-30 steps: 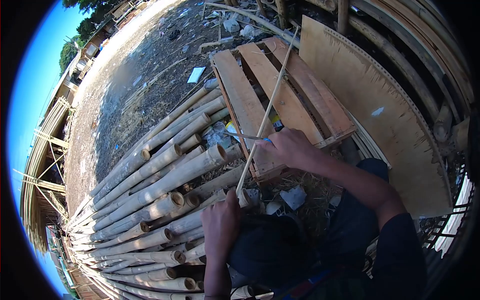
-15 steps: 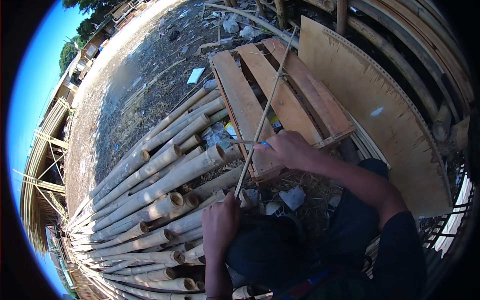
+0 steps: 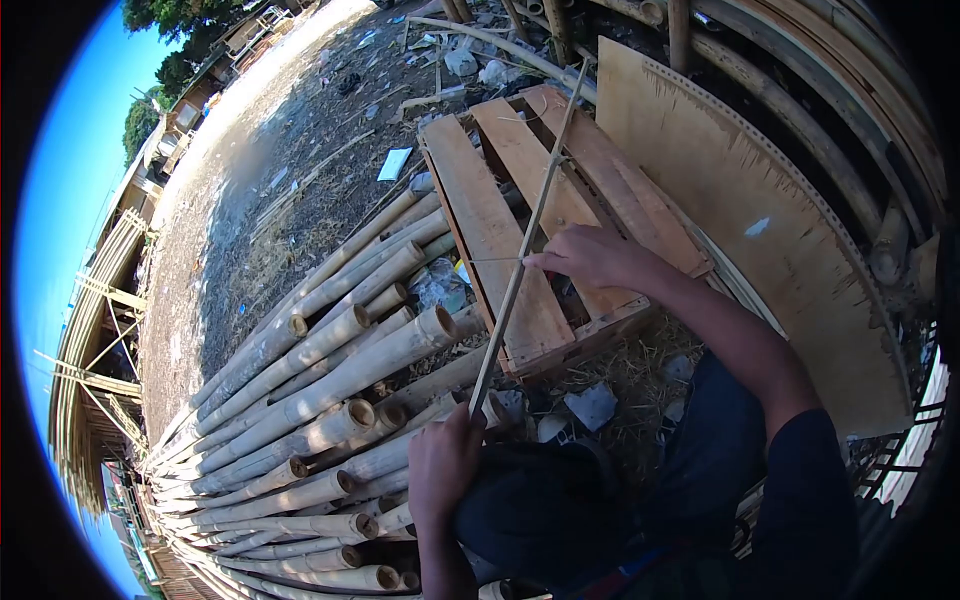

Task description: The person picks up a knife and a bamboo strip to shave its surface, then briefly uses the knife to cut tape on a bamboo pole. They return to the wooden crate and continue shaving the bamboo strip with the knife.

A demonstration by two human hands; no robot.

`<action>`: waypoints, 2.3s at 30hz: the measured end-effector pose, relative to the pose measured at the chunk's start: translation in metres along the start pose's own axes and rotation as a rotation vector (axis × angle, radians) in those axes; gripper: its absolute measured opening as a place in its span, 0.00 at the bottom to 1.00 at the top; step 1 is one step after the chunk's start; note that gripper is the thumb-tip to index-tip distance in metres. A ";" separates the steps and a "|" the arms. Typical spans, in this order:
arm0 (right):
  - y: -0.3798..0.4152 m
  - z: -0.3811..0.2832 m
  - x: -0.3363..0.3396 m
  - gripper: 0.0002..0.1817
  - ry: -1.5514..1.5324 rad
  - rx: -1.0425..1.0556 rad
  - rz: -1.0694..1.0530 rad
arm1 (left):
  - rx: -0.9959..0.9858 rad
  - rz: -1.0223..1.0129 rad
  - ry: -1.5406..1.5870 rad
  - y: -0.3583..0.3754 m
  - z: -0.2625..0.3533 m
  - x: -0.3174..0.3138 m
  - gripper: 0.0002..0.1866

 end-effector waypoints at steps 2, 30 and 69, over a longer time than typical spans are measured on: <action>-0.014 0.016 0.000 0.37 0.081 -0.021 0.109 | 0.021 -0.010 0.087 0.002 -0.003 -0.001 0.10; -0.055 0.071 0.034 0.36 0.336 -0.218 0.434 | 0.128 0.005 0.121 0.002 -0.006 0.003 0.11; -0.037 0.108 0.048 0.35 0.375 -0.227 0.628 | -0.046 0.054 -0.029 0.010 -0.003 0.006 0.08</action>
Point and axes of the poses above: each hand's wrist, its own y-axis away from the middle knuckle, its own x-axis out of the back of the hand, z = x × y, the point moved 4 cm from there along -y, towards the middle knuckle, and after that the axes turned 7 degrees about z, right-handed, at the moved point
